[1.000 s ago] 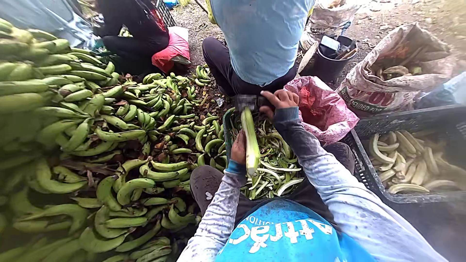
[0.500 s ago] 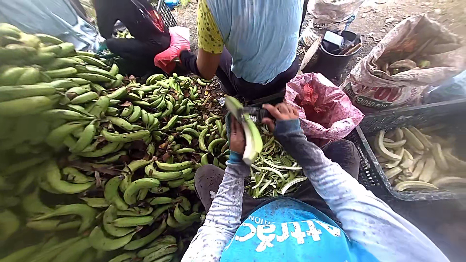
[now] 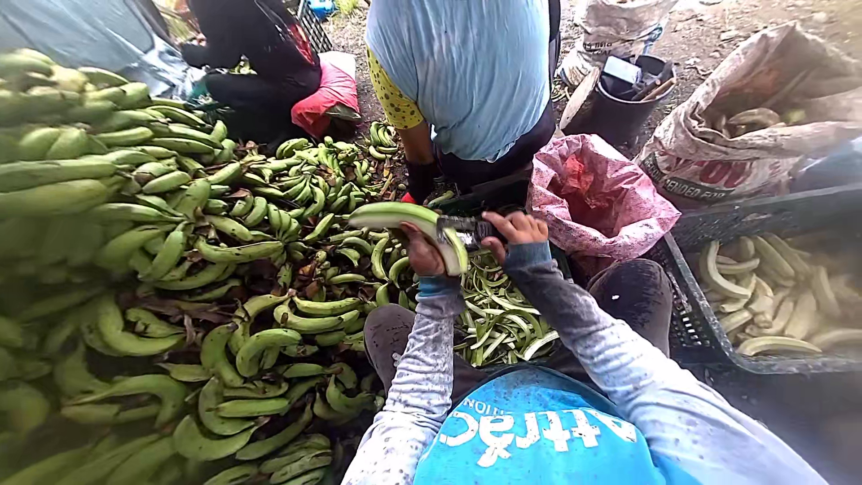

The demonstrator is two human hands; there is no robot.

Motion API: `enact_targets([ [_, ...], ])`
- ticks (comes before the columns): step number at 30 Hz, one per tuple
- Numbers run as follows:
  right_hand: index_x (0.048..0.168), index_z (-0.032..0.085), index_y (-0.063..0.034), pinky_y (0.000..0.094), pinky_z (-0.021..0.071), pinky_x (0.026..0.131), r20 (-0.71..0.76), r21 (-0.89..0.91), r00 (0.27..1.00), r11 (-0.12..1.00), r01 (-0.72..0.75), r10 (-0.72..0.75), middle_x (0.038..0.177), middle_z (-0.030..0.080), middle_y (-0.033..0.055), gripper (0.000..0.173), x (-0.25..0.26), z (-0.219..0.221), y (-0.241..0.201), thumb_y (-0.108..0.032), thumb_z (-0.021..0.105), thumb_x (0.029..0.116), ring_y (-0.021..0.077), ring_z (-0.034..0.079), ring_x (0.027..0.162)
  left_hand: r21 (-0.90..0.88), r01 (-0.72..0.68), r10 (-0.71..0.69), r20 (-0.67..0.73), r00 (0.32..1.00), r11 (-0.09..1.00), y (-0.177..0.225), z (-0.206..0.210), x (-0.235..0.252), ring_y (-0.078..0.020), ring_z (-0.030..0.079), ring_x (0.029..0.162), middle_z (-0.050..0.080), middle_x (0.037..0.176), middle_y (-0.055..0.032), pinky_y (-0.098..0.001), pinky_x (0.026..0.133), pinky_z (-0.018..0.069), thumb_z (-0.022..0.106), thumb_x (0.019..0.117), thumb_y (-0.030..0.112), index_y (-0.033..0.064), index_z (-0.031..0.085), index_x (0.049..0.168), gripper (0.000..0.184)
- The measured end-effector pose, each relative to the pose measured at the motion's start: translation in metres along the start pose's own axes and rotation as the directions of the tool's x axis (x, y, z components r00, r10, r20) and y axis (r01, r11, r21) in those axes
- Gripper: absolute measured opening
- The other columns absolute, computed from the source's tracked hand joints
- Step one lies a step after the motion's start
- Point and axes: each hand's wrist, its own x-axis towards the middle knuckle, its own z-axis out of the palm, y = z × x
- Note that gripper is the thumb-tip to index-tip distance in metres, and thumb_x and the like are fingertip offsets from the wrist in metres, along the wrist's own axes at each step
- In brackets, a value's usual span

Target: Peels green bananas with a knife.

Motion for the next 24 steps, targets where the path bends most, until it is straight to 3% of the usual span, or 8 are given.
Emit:
enact_targets([
  [2, 0.13, 0.071, -0.0199, 0.0646, 0.0481, 0.086, -0.021, -0.008, 0.999, 0.999, 0.032, -0.032, 0.104, 0.071, 0.022, 0.045, 0.045, -0.008, 0.006, -0.05, 0.057, 0.1001, 0.0437, 0.067, 0.096, 0.246, 0.066, -0.171, 0.436, 0.883, 0.967, 0.007, -0.016, -0.022, -0.002, 0.059, 0.115, 0.055, 0.136, -0.002, -0.0282, 0.102, 0.0512, 0.03, 0.1117, 0.026, 0.0085, 0.02, 0.157, 0.05],
  [5, 0.131, 0.071, -0.021, 0.0638, 0.0458, 0.089, 0.047, -0.049, 0.997, 0.996, 0.07, -0.067, 0.108, 0.071, 0.0209, 0.042, 0.094, -0.031, 0.002, -0.047, 0.059, 0.1002, 0.0436, 0.066, 0.101, 0.51, 0.12, -0.457, 0.613, 0.645, 0.852, 0.0, -0.026, -0.039, -0.0083, 0.063, 0.113, 0.054, 0.144, -0.0145, -0.0321, 0.099, 0.0526, 0.048, 0.1037, 0.012, 0.0084, 0.01, 0.163, 0.071],
  [9, 0.131, 0.071, -0.0185, 0.0674, 0.0489, 0.087, 0.172, 0.026, 0.984, 0.999, 0.036, -0.04, 0.109, 0.07, 0.0235, 0.041, 0.046, -0.025, -0.002, -0.043, 0.059, 0.1006, 0.0461, 0.067, 0.101, 0.278, 0.24, -0.313, 0.26, 0.913, 0.93, -0.012, -0.018, -0.026, -0.0063, 0.056, 0.12, 0.045, 0.148, -0.0126, -0.028, 0.102, 0.0497, 0.03, 0.1113, 0.018, 0.0068, 0.005, 0.161, 0.057],
  [12, 0.129, 0.072, -0.015, 0.065, 0.0508, 0.079, 0.205, 0.046, 0.979, 0.999, 0.009, -0.018, 0.105, 0.07, 0.0247, 0.05, -0.01, -0.014, 0.008, -0.051, 0.056, 0.0985, 0.0467, 0.068, 0.093, 0.092, 0.245, -0.258, 0.176, 0.95, 0.965, -0.007, -0.013, -0.001, -0.0108, 0.066, 0.102, 0.06, 0.124, -0.01, -0.0303, 0.09, 0.0573, 0.017, 0.1132, 0.026, 0.0051, 0.012, 0.157, 0.049],
  [16, 0.126, 0.073, -0.0167, 0.0655, 0.0506, 0.082, 0.104, -0.04, 0.992, 0.996, 0.076, -0.072, 0.104, 0.07, 0.0254, 0.047, 0.009, -0.015, 0.021, -0.051, 0.061, 0.0971, 0.0472, 0.067, 0.093, 0.349, 0.254, -0.407, 0.494, 0.768, 0.902, 0.015, -0.03, -0.009, -0.002, 0.062, 0.114, 0.057, 0.14, 0.0009, -0.0287, 0.099, 0.0534, 0.03, 0.1128, 0.028, 0.0198, 0.017, 0.162, 0.052],
  [19, 0.129, 0.072, -0.0181, 0.0644, 0.0492, 0.081, 0.04, -0.092, 0.998, 0.994, 0.053, -0.049, 0.105, 0.069, 0.0253, 0.048, 0.048, -0.013, 0.033, -0.052, 0.056, 0.0993, 0.0468, 0.067, 0.094, 0.516, 0.275, -0.57, 0.595, 0.566, 0.811, 0.02, -0.039, -0.016, -0.0025, 0.06, 0.116, 0.05, 0.149, -0.0063, -0.0271, 0.1, 0.0516, 0.032, 0.1111, 0.02, 0.0154, 0.009, 0.164, 0.058],
  [21, 0.131, 0.071, -0.0178, 0.0647, 0.0494, 0.079, 0.051, -0.052, 0.998, 0.998, 0.024, -0.021, 0.104, 0.069, 0.0248, 0.052, 0.052, -0.009, 0.028, -0.055, 0.053, 0.0999, 0.0465, 0.067, 0.092, 0.505, 0.291, -0.563, 0.551, 0.616, 0.813, 0.016, -0.048, -0.013, -0.0029, 0.061, 0.114, 0.05, 0.149, -0.0072, -0.0263, 0.099, 0.0521, 0.035, 0.1101, 0.017, 0.0148, 0.01, 0.164, 0.059],
  [24, 0.137, 0.066, -0.0142, 0.0697, 0.0485, 0.085, 0.229, 0.055, 0.972, 0.997, -0.06, 0.046, 0.11, 0.068, 0.0282, 0.061, 0.02, -0.008, 0.002, -0.059, 0.055, 0.0969, 0.0503, 0.066, 0.098, 0.346, 0.249, -0.366, 0.328, 0.871, 0.905, 0.006, -0.047, -0.009, -0.0065, 0.051, 0.131, 0.038, 0.158, -0.011, -0.0286, 0.109, 0.0446, 0.03, 0.1119, 0.021, 0.0108, 0.007, 0.163, 0.057],
])
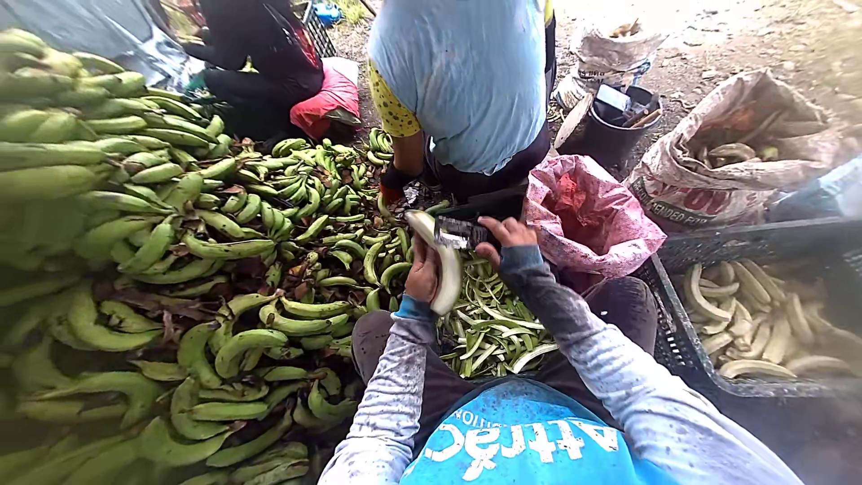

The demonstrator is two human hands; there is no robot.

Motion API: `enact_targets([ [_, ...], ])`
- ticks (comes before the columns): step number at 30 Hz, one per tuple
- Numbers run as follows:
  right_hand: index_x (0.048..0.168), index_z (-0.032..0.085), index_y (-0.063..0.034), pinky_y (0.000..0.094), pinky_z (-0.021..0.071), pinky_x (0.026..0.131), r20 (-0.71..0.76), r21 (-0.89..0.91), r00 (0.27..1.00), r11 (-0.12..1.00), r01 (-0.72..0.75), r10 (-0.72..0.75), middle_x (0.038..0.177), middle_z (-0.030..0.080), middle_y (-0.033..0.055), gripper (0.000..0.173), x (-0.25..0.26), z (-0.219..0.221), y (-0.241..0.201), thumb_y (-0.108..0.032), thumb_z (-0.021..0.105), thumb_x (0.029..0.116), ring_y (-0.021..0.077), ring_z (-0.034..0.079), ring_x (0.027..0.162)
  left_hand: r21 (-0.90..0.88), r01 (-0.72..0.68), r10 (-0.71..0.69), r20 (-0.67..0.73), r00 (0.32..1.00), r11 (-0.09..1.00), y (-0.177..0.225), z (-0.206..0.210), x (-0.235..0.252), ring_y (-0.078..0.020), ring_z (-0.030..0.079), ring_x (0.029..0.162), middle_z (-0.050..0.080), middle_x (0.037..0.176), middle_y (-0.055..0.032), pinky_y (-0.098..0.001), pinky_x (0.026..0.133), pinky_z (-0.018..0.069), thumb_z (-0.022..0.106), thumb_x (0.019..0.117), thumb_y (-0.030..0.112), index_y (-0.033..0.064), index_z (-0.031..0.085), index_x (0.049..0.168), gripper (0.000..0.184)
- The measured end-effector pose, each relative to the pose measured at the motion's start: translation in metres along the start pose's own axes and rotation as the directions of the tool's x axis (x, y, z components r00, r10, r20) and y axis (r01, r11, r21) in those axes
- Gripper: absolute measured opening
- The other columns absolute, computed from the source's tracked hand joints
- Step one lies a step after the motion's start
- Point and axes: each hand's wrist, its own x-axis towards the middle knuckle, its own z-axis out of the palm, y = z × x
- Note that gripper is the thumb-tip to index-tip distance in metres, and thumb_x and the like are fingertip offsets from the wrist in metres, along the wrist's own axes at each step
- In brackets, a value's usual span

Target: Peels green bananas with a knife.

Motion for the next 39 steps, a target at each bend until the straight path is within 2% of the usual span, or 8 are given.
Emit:
enact_targets([
  [5, 0.125, 0.075, -0.017, 0.0614, 0.0487, 0.075, -0.14, -0.008, 0.99, 1.0, 0.013, -0.014, 0.1, 0.07, 0.022, 0.057, -0.055, 0.031, -0.022, -0.059, 0.065, 0.0883, 0.0431, 0.067, 0.088, -0.325, -0.083, -0.211, -0.767, 0.606, 0.942, 0.017, 0.035, 0.035, -0.0231, 0.062, 0.119, 0.058, 0.137, -0.0211, -0.0393, 0.101, 0.0509, 0.044, 0.1109, 0.032, 0.0007, 0.035, 0.153, 0.053],
  [7, 0.13, 0.072, -0.0175, 0.0655, 0.0489, 0.08, -0.058, 0.004, 0.998, 0.999, -0.035, 0.035, 0.104, 0.07, 0.0233, 0.053, -0.04, 0.016, -0.022, -0.054, 0.066, 0.0918, 0.0448, 0.068, 0.093, -0.408, -0.121, -0.149, -0.572, 0.807, 0.905, 0.013, 0.038, 0.025, -0.0139, 0.068, 0.09, 0.066, 0.105, -0.0093, -0.0331, 0.08, 0.0588, 0.034, 0.1125, 0.033, 0.0053, 0.045, 0.136, 0.038],
  [9, 0.139, 0.066, -0.0198, 0.0703, 0.0461, 0.089, 0.126, 0.026, 0.988, 0.995, -0.098, 0.094, 0.113, 0.07, 0.0258, 0.054, -0.015, -0.011, -0.019, -0.053, 0.062, 0.0967, 0.0475, 0.067, 0.103, -0.362, -0.137, 0.09, -0.143, 0.986, 0.922, 0.005, 0.026, 0.01, -0.0032, 0.064, 0.103, 0.064, 0.12, 0.0009, -0.0258, 0.092, 0.055, 0.031, 0.1121, 0.031, 0.0105, 0.037, 0.147, 0.04],
  [15, 0.129, 0.073, -0.0204, 0.0597, 0.049, 0.076, -0.124, -0.12, 0.977, 0.98, 0.158, -0.173, 0.095, 0.069, 0.0199, 0.055, -0.011, -0.013, -0.001, -0.059, 0.063, 0.0911, 0.0404, 0.066, 0.085, -0.131, 0.005, 0.01, 0.114, 0.993, 0.991, 0.022, 0.009, 0.0, 0.0004, 0.062, 0.11, 0.062, 0.131, 0.0015, -0.0238, 0.097, 0.0529, 0.028, 0.1132, 0.029, 0.0111, 0.029, 0.157, 0.048],
  [21, 0.146, 0.058, -0.0137, 0.0621, 0.0334, 0.115, 0.4, 0.015, 0.861, 0.938, -0.348, 0.313, 0.139, 0.061, 0.023, 0.048, 0.049, -0.044, 0.003, -0.042, 0.049, 0.1077, 0.0417, 0.053, 0.135, 0.363, 0.003, -0.234, 0.593, 0.771, 0.932, 0.025, -0.007, -0.004, -0.0073, 0.062, 0.115, 0.057, 0.14, -0.0147, -0.0292, 0.101, 0.0505, 0.051, 0.1001, 0.017, 0.0015, 0.02, 0.16, 0.07],
  [26, 0.139, 0.064, -0.0165, 0.0682, 0.0465, 0.099, 0.326, 0.041, 0.938, 0.989, -0.142, 0.121, 0.122, 0.071, 0.0212, 0.05, -0.009, -0.017, 0.004, -0.047, 0.061, 0.1005, 0.0422, 0.066, 0.116, 0.068, 0.278, -0.281, 0.045, 0.959, 0.958, -0.001, 0.009, -0.002, -0.0114, 0.067, 0.086, 0.069, 0.109, -0.0077, -0.0318, 0.077, 0.0581, 0.032, 0.1127, 0.031, 0.0079, 0.05, 0.142, 0.042],
  [32, 0.117, 0.078, -0.0195, 0.0562, 0.0518, 0.082, -0.137, -0.153, 0.983, 0.983, 0.103, -0.124, 0.095, 0.072, 0.0176, 0.046, -0.097, 0.018, 0.003, -0.054, 0.07, 0.088, 0.0378, 0.069, 0.088, -0.598, 0.518, -0.667, -0.038, 0.744, 0.612, -0.011, 0.023, 0.029, -0.0112, 0.057, 0.054, 0.056, 0.07, -0.0031, -0.0226, 0.048, 0.0495, 0.028, 0.1099, 0.04, 0.0102, 0.052, 0.097, 0.04],
  [39, 0.139, 0.066, -0.0175, 0.0679, 0.0495, 0.087, 0.084, -0.091, 0.981, 0.981, -0.17, 0.177, 0.113, 0.07, 0.0262, 0.05, -0.036, -0.007, 0.006, -0.048, 0.058, 0.1002, 0.0484, 0.066, 0.104, -0.058, 0.254, -0.249, 0.07, 0.966, 0.966, 0.005, 0.032, -0.002, -0.0059, 0.064, 0.082, 0.067, 0.103, -0.0024, -0.0267, 0.075, 0.0568, 0.028, 0.1125, 0.039, 0.0102, 0.049, 0.143, 0.047],
])
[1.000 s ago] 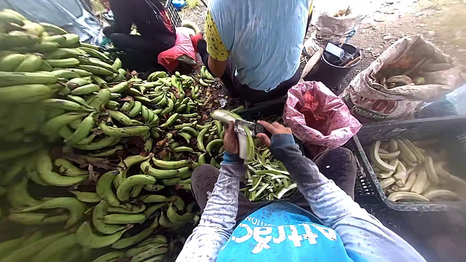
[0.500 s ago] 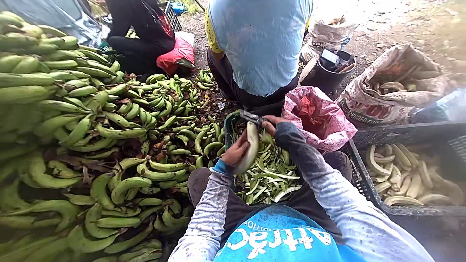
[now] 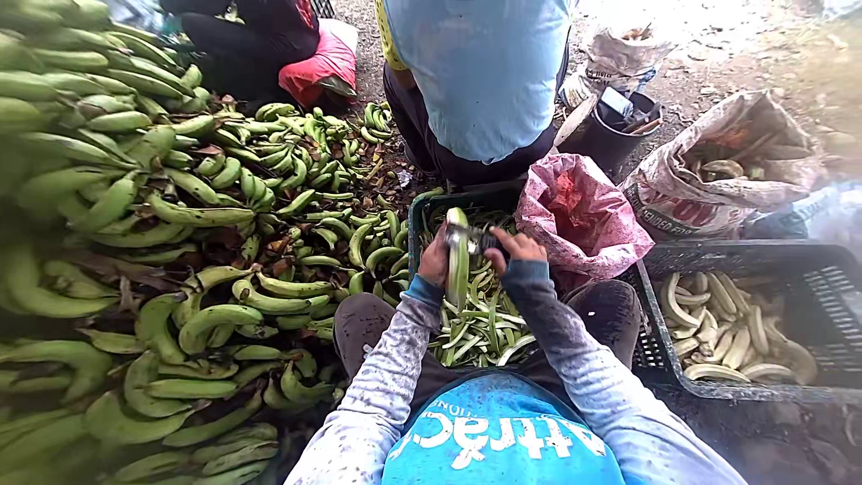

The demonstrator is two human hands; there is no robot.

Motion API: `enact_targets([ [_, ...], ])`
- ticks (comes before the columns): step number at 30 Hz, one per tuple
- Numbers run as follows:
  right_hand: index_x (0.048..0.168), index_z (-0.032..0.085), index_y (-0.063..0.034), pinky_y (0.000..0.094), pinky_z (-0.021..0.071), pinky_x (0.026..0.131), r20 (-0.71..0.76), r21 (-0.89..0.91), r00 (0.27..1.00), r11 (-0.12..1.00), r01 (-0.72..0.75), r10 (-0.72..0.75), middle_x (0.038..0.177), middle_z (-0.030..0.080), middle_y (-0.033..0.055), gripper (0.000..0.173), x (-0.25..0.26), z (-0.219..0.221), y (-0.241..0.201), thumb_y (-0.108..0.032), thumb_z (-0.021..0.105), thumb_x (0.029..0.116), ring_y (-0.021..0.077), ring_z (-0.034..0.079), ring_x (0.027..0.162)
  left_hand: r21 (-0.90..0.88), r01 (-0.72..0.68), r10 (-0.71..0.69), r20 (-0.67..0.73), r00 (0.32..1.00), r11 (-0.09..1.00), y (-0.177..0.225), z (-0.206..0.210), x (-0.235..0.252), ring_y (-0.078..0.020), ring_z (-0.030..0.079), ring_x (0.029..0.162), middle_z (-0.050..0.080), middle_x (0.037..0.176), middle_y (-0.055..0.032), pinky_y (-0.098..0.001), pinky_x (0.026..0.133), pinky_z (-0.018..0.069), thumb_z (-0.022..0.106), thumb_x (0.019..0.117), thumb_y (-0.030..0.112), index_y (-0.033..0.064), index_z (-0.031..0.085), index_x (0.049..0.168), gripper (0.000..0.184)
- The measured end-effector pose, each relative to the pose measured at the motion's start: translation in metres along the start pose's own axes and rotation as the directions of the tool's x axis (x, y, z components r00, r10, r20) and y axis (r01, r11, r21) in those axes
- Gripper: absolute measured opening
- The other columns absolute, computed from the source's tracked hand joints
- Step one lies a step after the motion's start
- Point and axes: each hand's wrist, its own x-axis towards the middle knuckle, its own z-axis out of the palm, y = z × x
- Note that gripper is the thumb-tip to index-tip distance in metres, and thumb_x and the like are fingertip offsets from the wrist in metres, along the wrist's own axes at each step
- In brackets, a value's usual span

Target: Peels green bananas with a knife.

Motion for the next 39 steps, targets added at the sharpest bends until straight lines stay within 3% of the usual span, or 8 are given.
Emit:
enact_targets([
  [4, 0.133, 0.056, 0.0133, 0.0429, 0.0411, 0.11, 0.374, 0.55, 0.887, 0.705, -0.447, 0.271, 0.131, 0.059, 0.0324, 0.042, 0.066, -0.005, 0.0, -0.019, 0.041, 0.1114, 0.0312, 0.057, 0.124, -0.075, -0.162, 0.178, 0.442, 0.879, 0.984, -0.01, -0.027, 0.0, -0.0021, 0.066, 0.098, 0.061, 0.137, 0.0025, -0.023, 0.084, 0.0568, 0.057, 0.0966, 0.055, 0.0169, 0.022, 0.162, 0.083],
  [9, 0.136, 0.065, -0.0069, 0.0633, 0.0495, 0.1, 0.13, 0.268, 0.984, 0.96, 0.083, -0.121, 0.122, 0.07, 0.022, 0.05, 0.019, -0.001, 0.001, -0.043, 0.056, 0.1019, 0.0396, 0.067, 0.115, -0.269, 0.105, -0.127, -0.065, 0.99, 0.957, 0.007, -0.021, 0.011, -0.0089, 0.064, 0.064, 0.067, 0.079, -0.0025, -0.0247, 0.057, 0.0544, 0.028, 0.1107, 0.029, 0.0079, 0.06, 0.116, 0.038],
  [15, 0.118, 0.077, -0.0206, 0.0537, 0.0506, 0.087, -0.118, -0.055, 0.84, 0.848, 0.527, -0.53, 0.091, 0.071, 0.0126, 0.048, -0.03, 0.013, 0.013, -0.058, 0.067, 0.0885, 0.0326, 0.068, 0.087, -0.443, 0.402, -0.381, 0.14, 0.914, 0.802, 0.005, -0.024, 0.024, -0.0119, 0.06, 0.049, 0.062, 0.065, -0.005, -0.0234, 0.043, 0.0508, 0.022, 0.1093, 0.045, 0.007, 0.059, 0.094, 0.055],
  [20, 0.139, 0.063, -0.0109, 0.0672, 0.046, 0.1, 0.191, 0.182, 0.981, 0.98, -0.081, 0.045, 0.123, 0.068, 0.0261, 0.048, 0.025, 0.006, 0.003, -0.041, 0.057, 0.1028, 0.0455, 0.063, 0.118, -0.401, 0.05, -0.043, 0.027, 0.999, 0.915, -0.008, 0.003, -0.001, -0.0042, 0.065, 0.067, 0.068, 0.082, 0.002, -0.0216, 0.059, 0.0563, 0.035, 0.11, 0.028, 0.0129, 0.06, 0.111, 0.029],
  [24, 0.138, 0.056, 0.006, 0.0456, 0.0478, 0.098, 0.312, 0.545, 0.91, 0.734, -0.406, 0.272, 0.12, 0.065, 0.0276, 0.046, 0.054, 0.019, 0.021, -0.028, 0.041, 0.1096, 0.0294, 0.063, 0.104, -0.477, 0.087, 0.013, 0.203, 0.979, 0.874, -0.016, -0.019, -0.001, -0.0107, 0.065, 0.063, 0.069, 0.083, -0.0034, -0.0242, 0.054, 0.0555, 0.052, 0.0953, 0.038, 0.0129, 0.065, 0.112, 0.033],
  [28, 0.131, 0.065, 0.0011, 0.0546, 0.0502, 0.103, 0.177, 0.454, 0.953, 0.879, 0.144, -0.247, 0.119, 0.07, 0.0237, 0.054, 0.019, -0.001, 0.023, -0.043, 0.053, 0.1024, 0.0343, 0.068, 0.113, -0.365, 0.107, -0.099, 0.04, 0.994, 0.925, -0.003, -0.035, 0.012, -0.0079, 0.064, 0.064, 0.067, 0.077, -0.0004, -0.0234, 0.056, 0.055, 0.026, 0.1113, 0.03, 0.0113, 0.06, 0.108, 0.039],
  [32, 0.117, 0.077, -0.0244, 0.0494, 0.0526, 0.082, 0.013, 0.114, 0.739, 0.735, 0.668, -0.673, 0.091, 0.071, 0.0056, 0.059, 0.007, 0.014, 0.04, -0.071, 0.05, 0.0933, 0.025, 0.068, 0.088, -0.366, 0.281, -0.252, 0.126, 0.96, 0.887, 0.006, -0.04, 0.025, -0.0111, 0.061, 0.055, 0.064, 0.071, -0.0037, -0.0237, 0.047, 0.0521, 0.031, 0.1097, 0.035, 0.0105, 0.061, 0.101, 0.04],
  [39, 0.14, 0.062, -0.0101, 0.0654, 0.0431, 0.104, 0.1, 0.164, 0.994, 0.984, -0.07, 0.054, 0.126, 0.066, 0.0264, 0.05, 0.053, -0.004, 0.012, -0.042, 0.056, 0.1027, 0.0453, 0.06, 0.122, -0.456, -0.1, 0.088, -0.048, 0.995, 0.885, -0.027, -0.001, -0.002, -0.0046, 0.066, 0.071, 0.07, 0.086, 0.002, -0.0219, 0.063, 0.0575, 0.034, 0.1086, 0.03, 0.0131, 0.063, 0.112, 0.033],
])
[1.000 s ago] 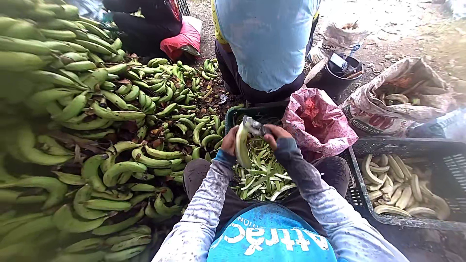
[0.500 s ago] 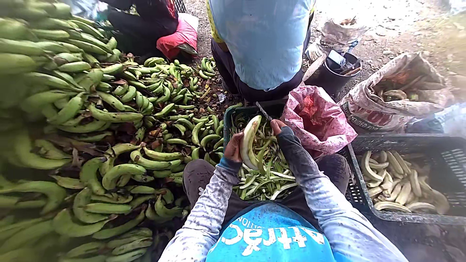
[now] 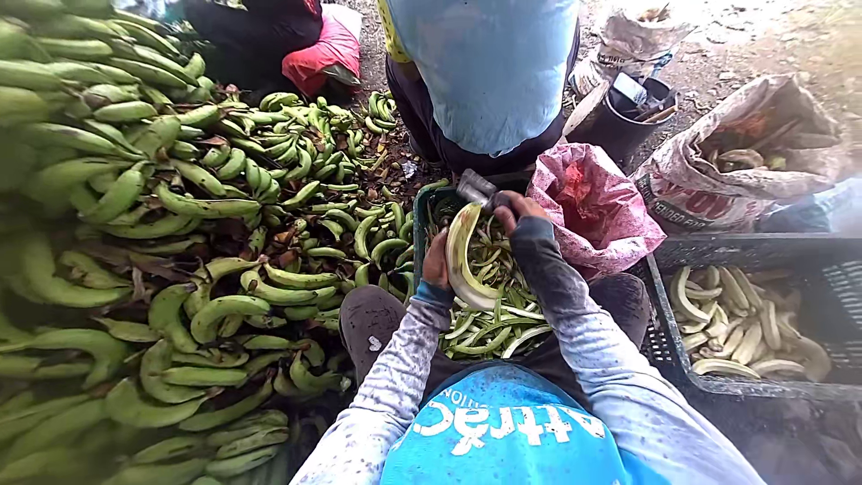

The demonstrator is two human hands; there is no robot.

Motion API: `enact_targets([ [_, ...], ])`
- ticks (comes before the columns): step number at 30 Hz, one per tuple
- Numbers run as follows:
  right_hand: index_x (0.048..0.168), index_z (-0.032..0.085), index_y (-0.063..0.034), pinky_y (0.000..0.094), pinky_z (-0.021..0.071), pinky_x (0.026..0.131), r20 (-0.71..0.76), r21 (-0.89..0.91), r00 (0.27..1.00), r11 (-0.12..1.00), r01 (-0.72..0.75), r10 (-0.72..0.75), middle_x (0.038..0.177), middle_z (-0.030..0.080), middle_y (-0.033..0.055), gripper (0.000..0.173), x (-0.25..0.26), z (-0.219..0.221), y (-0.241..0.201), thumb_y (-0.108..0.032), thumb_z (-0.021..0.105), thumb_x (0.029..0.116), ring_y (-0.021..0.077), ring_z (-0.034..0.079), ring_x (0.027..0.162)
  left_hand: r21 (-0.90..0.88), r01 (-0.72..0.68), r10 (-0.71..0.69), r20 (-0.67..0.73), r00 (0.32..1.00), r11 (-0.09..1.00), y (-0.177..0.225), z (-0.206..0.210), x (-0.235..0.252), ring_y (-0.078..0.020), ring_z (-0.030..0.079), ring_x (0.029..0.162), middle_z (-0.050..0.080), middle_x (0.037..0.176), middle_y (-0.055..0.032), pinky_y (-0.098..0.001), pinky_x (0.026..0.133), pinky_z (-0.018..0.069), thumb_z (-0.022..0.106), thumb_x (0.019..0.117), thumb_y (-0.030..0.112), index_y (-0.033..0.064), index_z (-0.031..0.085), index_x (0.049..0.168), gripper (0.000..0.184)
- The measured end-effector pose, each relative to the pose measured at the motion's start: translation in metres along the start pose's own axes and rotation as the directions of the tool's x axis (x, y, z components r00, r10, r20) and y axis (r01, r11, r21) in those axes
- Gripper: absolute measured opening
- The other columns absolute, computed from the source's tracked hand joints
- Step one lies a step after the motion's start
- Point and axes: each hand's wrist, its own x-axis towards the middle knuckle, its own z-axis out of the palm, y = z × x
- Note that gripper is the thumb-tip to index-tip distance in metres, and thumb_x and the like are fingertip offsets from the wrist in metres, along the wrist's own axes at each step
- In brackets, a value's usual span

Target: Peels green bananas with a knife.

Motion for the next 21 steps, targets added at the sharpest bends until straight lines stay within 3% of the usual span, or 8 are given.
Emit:
enact_targets([
  [3, 0.14, 0.059, -0.0047, 0.061, 0.0402, 0.111, 0.058, 0.237, 0.992, 0.964, -0.122, 0.112, 0.134, 0.063, 0.0254, 0.055, 0.012, 0.002, 0.01, -0.045, 0.048, 0.1048, 0.0399, 0.058, 0.129, 0.051, -0.085, 0.084, 0.033, 0.996, 0.995, -0.004, -0.022, -0.008, -0.0036, 0.069, 0.079, 0.073, 0.092, 0.0039, -0.0225, 0.07, 0.0592, 0.043, 0.1029, 0.031, 0.0162, 0.066, 0.113, 0.03],
  [9, 0.132, 0.069, -0.0106, 0.0676, 0.0474, 0.089, -0.043, -0.01, 0.986, 0.986, 0.164, -0.164, 0.11, 0.07, 0.025, 0.054, -0.024, 0.014, -0.027, -0.051, 0.062, 0.0964, 0.0472, 0.066, 0.105, 0.111, -0.138, 0.135, 0.031, 0.99, 0.984, 0.002, -0.038, 0.001, -0.0019, 0.069, 0.081, 0.074, 0.096, 0.0045, -0.0207, 0.072, 0.0588, 0.052, 0.1011, 0.032, 0.0135, 0.066, 0.119, 0.029],
  [12, 0.132, 0.069, -0.0128, 0.0713, 0.0466, 0.092, -0.016, 0.057, 0.999, 0.997, 0.042, -0.042, 0.114, 0.071, 0.025, 0.053, -0.018, 0.046, 0.024, -0.052, 0.057, 0.0982, 0.0478, 0.066, 0.109, 0.105, -0.115, 0.114, 0.016, 0.993, 0.988, -0.001, -0.044, -0.008, -0.004, 0.07, 0.085, 0.075, 0.1, 0.0016, -0.0229, 0.074, 0.0597, 0.051, 0.1006, 0.031, 0.011, 0.066, 0.121, 0.032],
  [14, 0.13, 0.069, -0.0098, 0.0672, 0.0488, 0.098, 0.102, 0.082, 0.994, 0.995, -0.056, 0.047, 0.116, 0.072, 0.0228, 0.05, -0.025, 0.065, 0.075, -0.049, 0.055, 0.1017, 0.0422, 0.067, 0.111, 0.116, -0.091, 0.1, -0.07, 0.993, 0.989, -0.004, -0.053, -0.012, -0.0059, 0.067, 0.067, 0.072, 0.085, -0.0001, -0.0229, 0.059, 0.0575, 0.039, 0.1022, 0.026, 0.0097, 0.065, 0.115, 0.034],
  [16, 0.099, 0.075, 0.0035, 0.0513, 0.0585, 0.078, -0.036, 0.061, 0.997, 0.996, 0.07, -0.068, 0.086, 0.074, 0.0224, 0.041, -0.053, 0.107, 0.116, -0.035, 0.062, 0.0975, 0.0335, 0.073, 0.081, 0.12, -0.055, 0.079, -0.206, 0.975, 0.991, -0.009, -0.063, -0.012, -0.0074, 0.065, 0.064, 0.07, 0.08, -0.0012, -0.0237, 0.057, 0.0566, 0.029, 0.108, 0.024, 0.0091, 0.062, 0.111, 0.037],
  [17, 0.116, 0.068, 0.0113, 0.0474, 0.0482, 0.105, 0.37, 0.009, 0.906, 0.974, -0.227, 0.208, 0.112, 0.07, 0.0292, 0.04, -0.066, 0.08, 0.085, -0.027, 0.06, 0.1037, 0.0361, 0.068, 0.11, 0.098, -0.015, 0.045, -0.307, 0.951, 0.995, -0.013, -0.066, -0.012, -0.0087, 0.065, 0.064, 0.068, 0.08, -0.0026, -0.0245, 0.057, 0.0564, 0.028, 0.111, 0.027, 0.0091, 0.06, 0.111, 0.037],
  [19, 0.138, 0.055, 0.0073, 0.0457, 0.0316, 0.121, 0.702, -0.28, 0.552, 0.887, -0.367, 0.45, 0.143, 0.057, 0.0247, 0.052, -0.085, 0.059, 0.056, -0.034, 0.055, 0.1071, 0.0318, 0.051, 0.138, 0.068, 0.088, -0.044, -0.489, 0.871, 0.994, -0.024, -0.068, -0.011, -0.0131, 0.066, 0.081, 0.066, 0.098, -0.0071, -0.0305, 0.07, 0.0574, 0.03, 0.1124, 0.037, 0.0104, 0.055, 0.125, 0.039],
  [21, 0.103, 0.073, 0.0075, 0.0613, 0.0533, 0.088, 0.514, -0.169, 0.852, 0.986, -0.01, 0.096, 0.098, 0.072, 0.0289, 0.068, -0.145, 0.089, 0.11, -0.059, 0.057, 0.0968, 0.0426, 0.071, 0.094, 0.048, 0.214, -0.142, -0.608, 0.781, 0.976, -0.038, -0.07, -0.008, -0.0232, 0.06, 0.119, 0.058, 0.136, -0.0166, -0.0441, 0.098, 0.0517, 0.033, 0.1122, 0.037, 0.0064, 0.046, 0.145, 0.047],
])
